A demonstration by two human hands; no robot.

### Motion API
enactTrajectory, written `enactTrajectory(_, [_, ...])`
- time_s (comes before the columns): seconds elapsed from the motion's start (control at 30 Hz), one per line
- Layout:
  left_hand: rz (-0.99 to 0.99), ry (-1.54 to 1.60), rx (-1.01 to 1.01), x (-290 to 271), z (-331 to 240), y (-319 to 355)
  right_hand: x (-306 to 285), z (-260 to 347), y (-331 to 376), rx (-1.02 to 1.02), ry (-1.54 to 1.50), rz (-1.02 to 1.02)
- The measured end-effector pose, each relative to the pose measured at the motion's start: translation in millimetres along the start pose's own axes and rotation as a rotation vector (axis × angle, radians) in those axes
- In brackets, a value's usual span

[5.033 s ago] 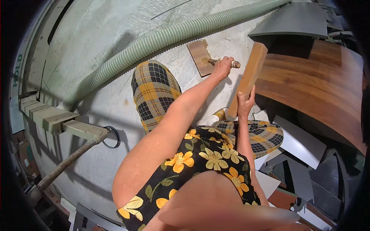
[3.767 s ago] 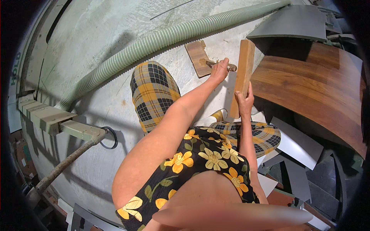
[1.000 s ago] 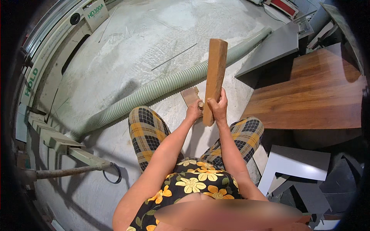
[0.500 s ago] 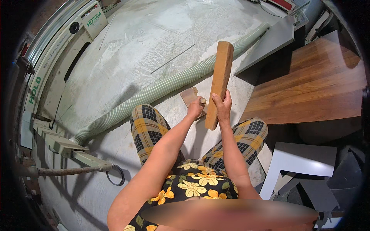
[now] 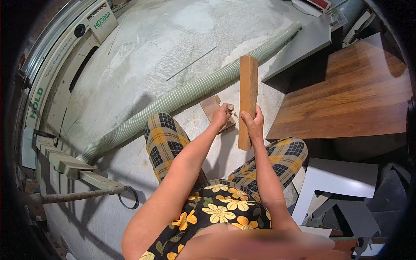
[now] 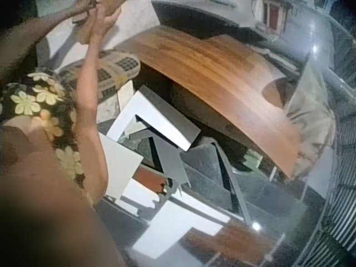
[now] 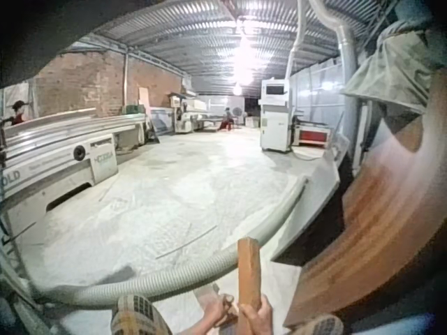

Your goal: The person carves a piece of wood with a chisel, refining its shape.

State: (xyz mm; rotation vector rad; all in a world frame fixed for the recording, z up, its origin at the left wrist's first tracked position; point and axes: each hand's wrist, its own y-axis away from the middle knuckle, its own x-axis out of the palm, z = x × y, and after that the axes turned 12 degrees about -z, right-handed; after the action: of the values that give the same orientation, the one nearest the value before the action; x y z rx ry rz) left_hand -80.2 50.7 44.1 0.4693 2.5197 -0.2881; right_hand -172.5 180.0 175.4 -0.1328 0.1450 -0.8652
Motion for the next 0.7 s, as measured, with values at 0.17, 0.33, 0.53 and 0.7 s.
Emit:
enactTrajectory(0.17, [-0.058, 0.026, -0.034, 5, -1, 2, -5, -8, 7, 0.088, 0.050, 0.009])
enactTrajectory(0.33, [-0.083, 0.007, -0.063, 26, -10, 15, -14, -17, 4, 0.145, 0.127, 0.004])
enactTrajectory(0.53, [-0.088, 0.053, 0.167, 52, 12, 28, -19, -28, 9, 0.200, 0.101, 0.071])
enactTrajectory(0.7, [-0.023, 0.002, 0.105, 53, -6, 31, -36, -41, 12, 0.215, 0.218, 0.050])
